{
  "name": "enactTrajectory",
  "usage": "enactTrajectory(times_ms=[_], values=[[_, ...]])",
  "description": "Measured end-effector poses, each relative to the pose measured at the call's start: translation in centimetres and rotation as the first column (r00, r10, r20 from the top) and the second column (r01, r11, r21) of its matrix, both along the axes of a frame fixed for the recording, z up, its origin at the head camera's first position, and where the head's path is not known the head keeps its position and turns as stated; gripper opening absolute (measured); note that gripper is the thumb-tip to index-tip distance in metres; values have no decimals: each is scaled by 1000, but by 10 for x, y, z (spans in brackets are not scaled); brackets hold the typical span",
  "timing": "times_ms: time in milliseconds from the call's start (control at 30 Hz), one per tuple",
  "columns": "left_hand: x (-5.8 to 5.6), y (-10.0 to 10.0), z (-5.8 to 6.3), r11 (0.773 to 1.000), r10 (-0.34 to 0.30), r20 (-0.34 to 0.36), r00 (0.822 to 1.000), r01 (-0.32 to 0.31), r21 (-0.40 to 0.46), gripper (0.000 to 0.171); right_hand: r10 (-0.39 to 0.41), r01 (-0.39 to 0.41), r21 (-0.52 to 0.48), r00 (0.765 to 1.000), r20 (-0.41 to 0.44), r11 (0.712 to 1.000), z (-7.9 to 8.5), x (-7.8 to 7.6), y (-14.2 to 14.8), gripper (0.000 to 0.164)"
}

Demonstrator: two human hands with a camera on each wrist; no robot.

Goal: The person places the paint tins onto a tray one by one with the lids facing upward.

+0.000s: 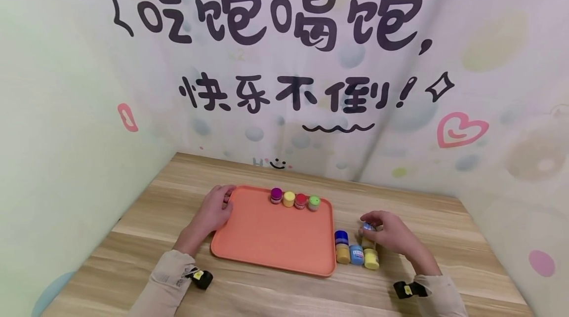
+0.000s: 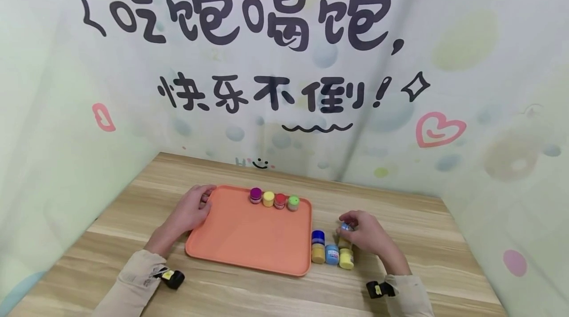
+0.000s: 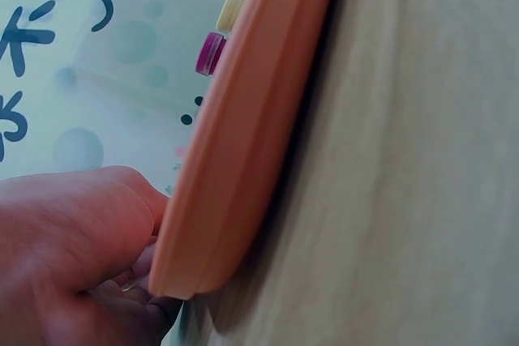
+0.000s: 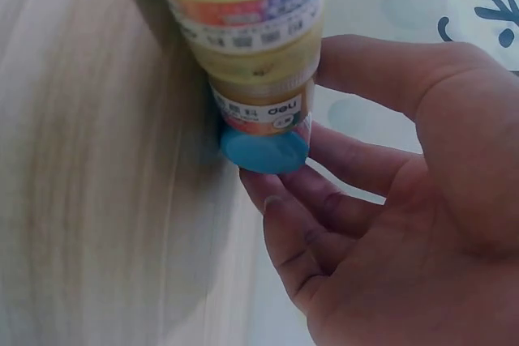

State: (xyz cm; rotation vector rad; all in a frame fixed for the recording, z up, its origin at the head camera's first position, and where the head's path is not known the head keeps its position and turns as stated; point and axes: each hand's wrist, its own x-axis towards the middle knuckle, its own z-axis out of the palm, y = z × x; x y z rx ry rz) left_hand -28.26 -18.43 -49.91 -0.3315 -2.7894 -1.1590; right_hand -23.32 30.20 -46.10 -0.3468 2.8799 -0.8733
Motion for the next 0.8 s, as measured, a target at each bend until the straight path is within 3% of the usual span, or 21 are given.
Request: enactTrajectory(times_ms=[467,800], values=[[-3,-1,-3,1000,1,4,1000,0,-19,47,-62,62,3,997,35,998,-2,2,-1,27],[-1,0,-1,1000,2,-1,1000,-2,-10,46,-83,83,-32,997,7,996,-4,1,2,32]])
